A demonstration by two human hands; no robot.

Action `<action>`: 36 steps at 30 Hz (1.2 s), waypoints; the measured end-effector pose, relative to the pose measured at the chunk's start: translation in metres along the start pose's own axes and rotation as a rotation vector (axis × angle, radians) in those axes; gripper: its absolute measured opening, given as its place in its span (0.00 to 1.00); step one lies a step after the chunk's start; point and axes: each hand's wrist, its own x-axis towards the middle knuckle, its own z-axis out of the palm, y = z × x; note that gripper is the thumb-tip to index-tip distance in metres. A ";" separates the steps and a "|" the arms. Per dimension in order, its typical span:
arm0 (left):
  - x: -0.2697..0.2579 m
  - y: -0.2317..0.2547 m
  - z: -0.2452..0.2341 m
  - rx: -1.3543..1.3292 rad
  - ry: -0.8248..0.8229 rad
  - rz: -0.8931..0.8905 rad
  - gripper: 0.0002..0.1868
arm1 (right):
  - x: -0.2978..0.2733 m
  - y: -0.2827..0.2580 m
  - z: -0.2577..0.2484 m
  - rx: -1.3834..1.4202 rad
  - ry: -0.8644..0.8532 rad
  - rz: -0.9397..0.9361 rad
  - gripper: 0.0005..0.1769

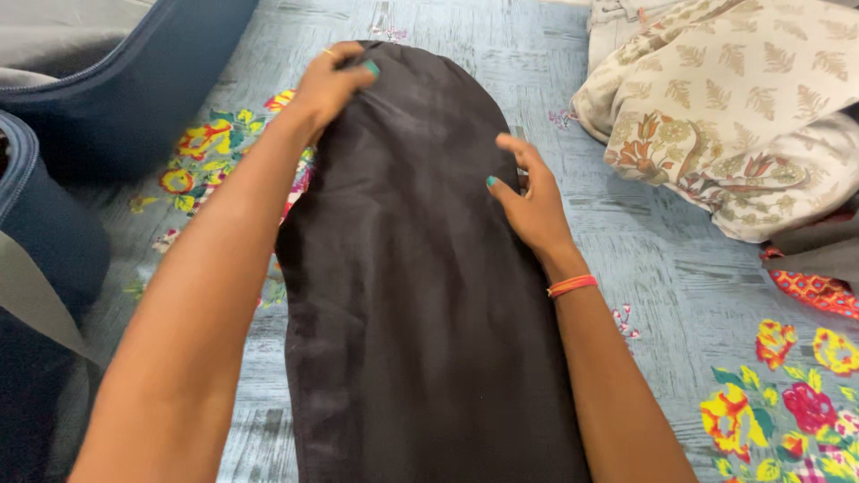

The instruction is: The person folds a black garment on a bed and then places it into an open suitcase next to a stack of other folded clothes.

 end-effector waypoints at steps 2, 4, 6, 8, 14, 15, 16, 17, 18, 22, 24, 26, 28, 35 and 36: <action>0.001 0.016 0.011 0.118 -0.110 0.015 0.33 | 0.004 0.000 0.000 -0.086 -0.010 -0.080 0.26; -0.005 0.028 0.030 0.643 0.240 -0.229 0.30 | 0.002 -0.004 0.001 -0.142 -0.034 -0.142 0.22; -0.009 0.038 0.047 0.761 0.296 -0.015 0.37 | -0.003 -0.012 0.002 -0.113 -0.042 -0.181 0.23; -0.007 0.048 0.058 0.872 0.352 0.217 0.47 | -0.006 -0.023 0.002 -0.084 -0.038 -0.226 0.24; -0.019 0.091 0.055 1.108 -0.532 0.300 0.67 | -0.012 -0.042 0.001 0.062 -0.481 -0.148 0.10; -0.019 0.103 0.050 1.212 -0.581 0.349 0.75 | -0.012 -0.044 0.001 0.046 -0.553 -0.143 0.09; -0.022 0.112 0.047 1.315 -0.630 0.398 0.83 | -0.013 -0.045 0.001 0.030 -0.625 -0.139 0.08; -0.027 0.118 0.048 1.315 -0.629 0.397 0.83 | -0.013 -0.047 0.001 0.030 -0.627 -0.140 0.08; -0.031 0.120 0.049 1.323 -0.700 0.323 0.81 | -0.014 -0.049 0.003 0.039 -0.693 -0.197 0.08; -0.009 0.111 0.056 1.507 -0.919 0.151 0.47 | -0.009 -0.050 -0.009 0.227 -0.832 -0.091 0.06; 0.024 0.106 0.059 1.452 -0.668 0.343 0.35 | -0.003 -0.045 -0.021 0.193 -0.610 -0.080 0.09; 0.037 0.089 0.059 1.461 -0.555 0.410 0.32 | 0.005 -0.042 -0.031 0.150 -0.405 -0.091 0.12; 0.049 0.079 0.061 1.471 -0.313 0.558 0.24 | 0.013 -0.039 -0.036 0.147 -0.020 -0.182 0.26; -0.013 0.063 0.066 1.543 0.473 1.007 0.32 | 0.005 -0.018 -0.019 -0.046 -0.031 0.028 0.36; -0.026 0.069 0.058 1.364 0.315 0.830 0.34 | 0.003 -0.013 -0.015 -0.154 -0.069 0.072 0.37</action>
